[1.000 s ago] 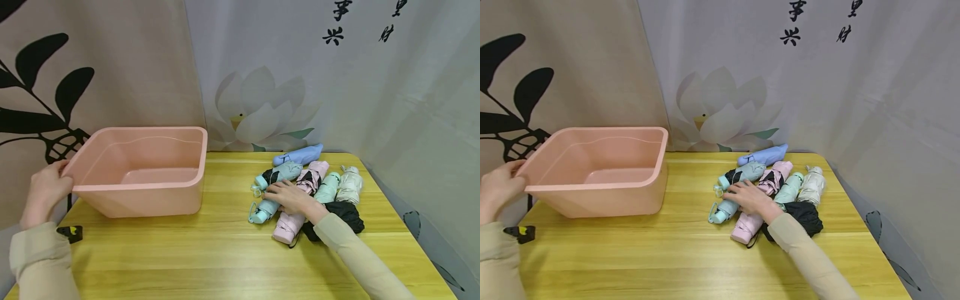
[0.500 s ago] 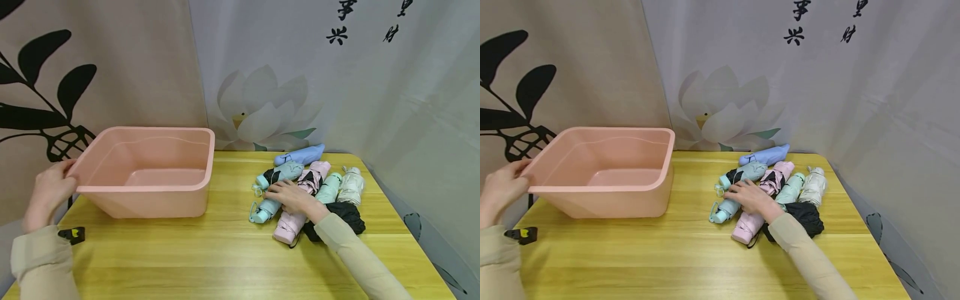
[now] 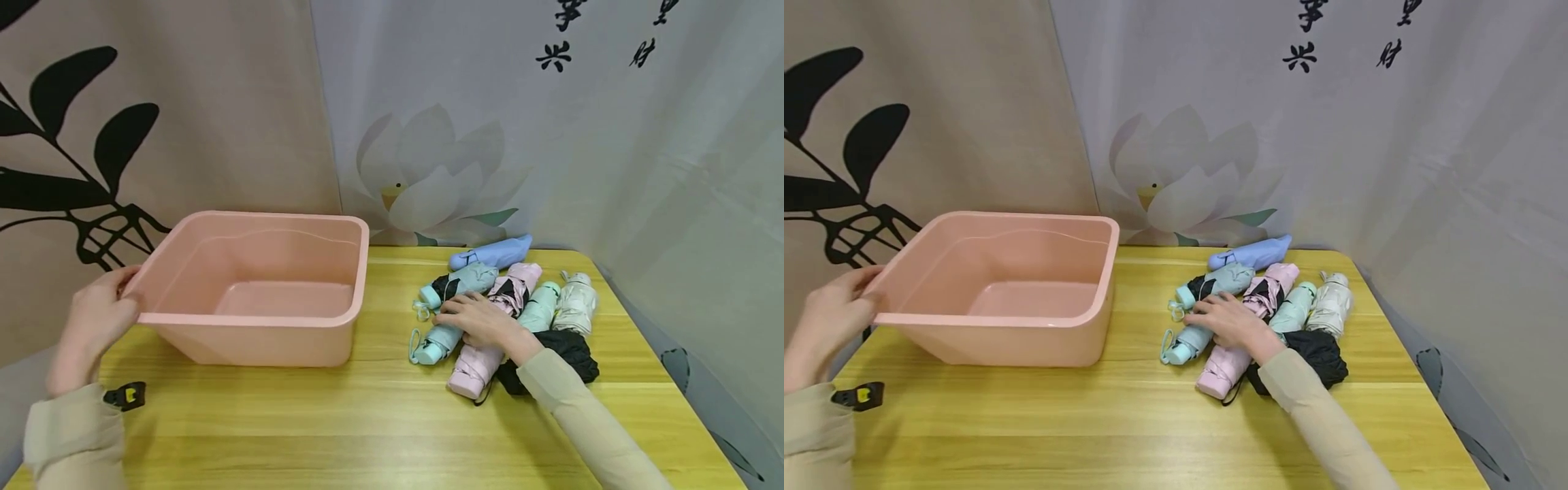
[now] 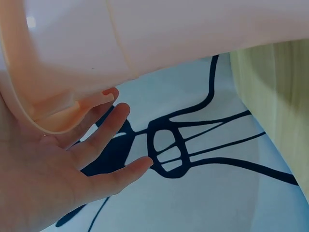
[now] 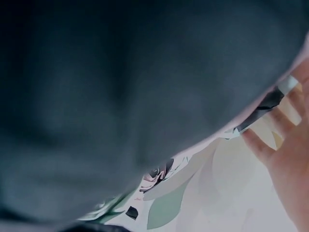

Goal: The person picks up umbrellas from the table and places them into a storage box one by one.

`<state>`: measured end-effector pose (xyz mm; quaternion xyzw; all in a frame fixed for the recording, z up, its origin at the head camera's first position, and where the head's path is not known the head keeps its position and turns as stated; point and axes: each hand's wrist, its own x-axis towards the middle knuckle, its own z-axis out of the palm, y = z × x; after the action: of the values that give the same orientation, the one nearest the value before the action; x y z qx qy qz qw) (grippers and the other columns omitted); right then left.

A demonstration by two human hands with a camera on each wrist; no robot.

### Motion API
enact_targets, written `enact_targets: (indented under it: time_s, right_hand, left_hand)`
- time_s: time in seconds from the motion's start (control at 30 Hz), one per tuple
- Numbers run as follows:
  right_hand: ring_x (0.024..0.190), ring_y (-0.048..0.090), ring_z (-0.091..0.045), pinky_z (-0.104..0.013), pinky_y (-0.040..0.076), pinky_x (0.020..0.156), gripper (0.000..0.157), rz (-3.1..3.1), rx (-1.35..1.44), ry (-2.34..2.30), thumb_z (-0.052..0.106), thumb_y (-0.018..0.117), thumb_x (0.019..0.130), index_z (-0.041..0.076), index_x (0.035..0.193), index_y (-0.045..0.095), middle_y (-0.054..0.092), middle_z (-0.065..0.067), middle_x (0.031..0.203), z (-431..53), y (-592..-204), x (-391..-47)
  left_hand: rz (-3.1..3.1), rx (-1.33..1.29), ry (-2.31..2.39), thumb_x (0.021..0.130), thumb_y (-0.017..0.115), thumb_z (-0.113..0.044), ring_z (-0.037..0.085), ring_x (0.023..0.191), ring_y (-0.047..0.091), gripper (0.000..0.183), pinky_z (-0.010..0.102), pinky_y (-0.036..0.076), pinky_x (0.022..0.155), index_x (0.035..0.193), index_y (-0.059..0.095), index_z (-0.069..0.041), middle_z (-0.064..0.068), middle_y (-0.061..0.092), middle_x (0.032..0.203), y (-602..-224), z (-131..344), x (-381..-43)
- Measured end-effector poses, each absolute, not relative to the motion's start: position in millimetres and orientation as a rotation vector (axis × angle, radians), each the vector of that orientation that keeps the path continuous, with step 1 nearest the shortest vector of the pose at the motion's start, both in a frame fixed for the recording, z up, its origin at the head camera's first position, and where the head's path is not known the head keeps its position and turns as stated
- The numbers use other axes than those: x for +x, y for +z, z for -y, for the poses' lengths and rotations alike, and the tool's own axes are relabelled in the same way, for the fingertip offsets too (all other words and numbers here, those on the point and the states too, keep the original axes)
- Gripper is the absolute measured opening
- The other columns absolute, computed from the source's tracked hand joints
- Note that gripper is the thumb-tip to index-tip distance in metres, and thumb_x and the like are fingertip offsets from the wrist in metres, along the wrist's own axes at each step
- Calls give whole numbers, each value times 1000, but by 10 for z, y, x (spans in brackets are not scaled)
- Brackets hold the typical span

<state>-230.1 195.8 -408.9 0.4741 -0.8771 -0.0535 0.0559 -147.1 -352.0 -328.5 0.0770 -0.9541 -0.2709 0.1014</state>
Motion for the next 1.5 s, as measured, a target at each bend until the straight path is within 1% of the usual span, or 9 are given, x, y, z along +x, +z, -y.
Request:
enact_targets:
  time_s: [0.1,0.37,0.53,0.67,0.9,1.03,1.2,1.5]
  right_hand:
    - [112,52,-28,-50,42,94,58,2676,1424,-156,-1,66,68,23,120,55,58,-3,119,-1973,-4082,-2298]
    - [111,53,-28,-49,43,92,55,2679,1375,-97,0,65,72,23,121,56,57,-2,118,-2022,-4017,-2288]
    - [110,53,-28,-49,42,92,53,2655,1349,-89,3,67,74,25,120,56,58,-2,118,-2049,-3953,-2280]
    - [109,53,-27,-48,43,91,51,2625,1319,-103,5,69,73,26,118,57,59,-1,115,-2096,-3893,-2284]
    - [109,53,-27,-52,43,89,51,2628,1246,-60,11,75,70,24,117,58,59,-2,115,-2239,-3802,-2285]
    - [109,53,-28,-53,43,88,51,2642,1203,-32,10,75,71,22,117,58,59,-3,114,-2328,-3787,-2285]
    - [109,53,-28,-53,43,88,53,2639,1178,5,10,76,69,21,118,58,59,-4,114,-2412,-3776,-2291]
    - [107,53,-31,-53,42,88,54,2634,1125,18,11,76,67,18,117,58,60,-6,114,-2498,-3722,-2303]
  left_hand:
    - [2814,208,-785,90,35,-13,51,111,39,51,64,32,85,138,32,5,38,42,126,-3291,3472,-1451]
    - [2811,164,-779,89,35,-10,50,110,41,50,63,33,85,136,34,7,36,43,126,-3279,3329,-1423]
    - [2804,138,-765,90,35,-10,49,109,42,47,61,34,85,133,37,9,35,44,124,-3271,3259,-1404]
    - [2807,131,-777,91,36,-11,50,108,43,46,62,34,84,132,37,9,35,43,124,-3263,3193,-1383]
    - [2808,65,-765,90,36,-9,51,109,41,46,63,34,84,131,36,11,36,41,126,-3261,3099,-1332]
    - [2810,23,-743,89,37,-9,49,108,42,46,61,36,82,130,37,12,36,43,123,-3262,3040,-1291]
    - [2835,-19,-788,91,39,-12,47,108,43,46,59,38,77,132,36,10,34,44,123,-3250,2937,-1234]
    - [2859,-88,-797,92,40,-12,44,105,47,47,53,41,76,133,36,9,31,45,125,-3235,2824,-1154]
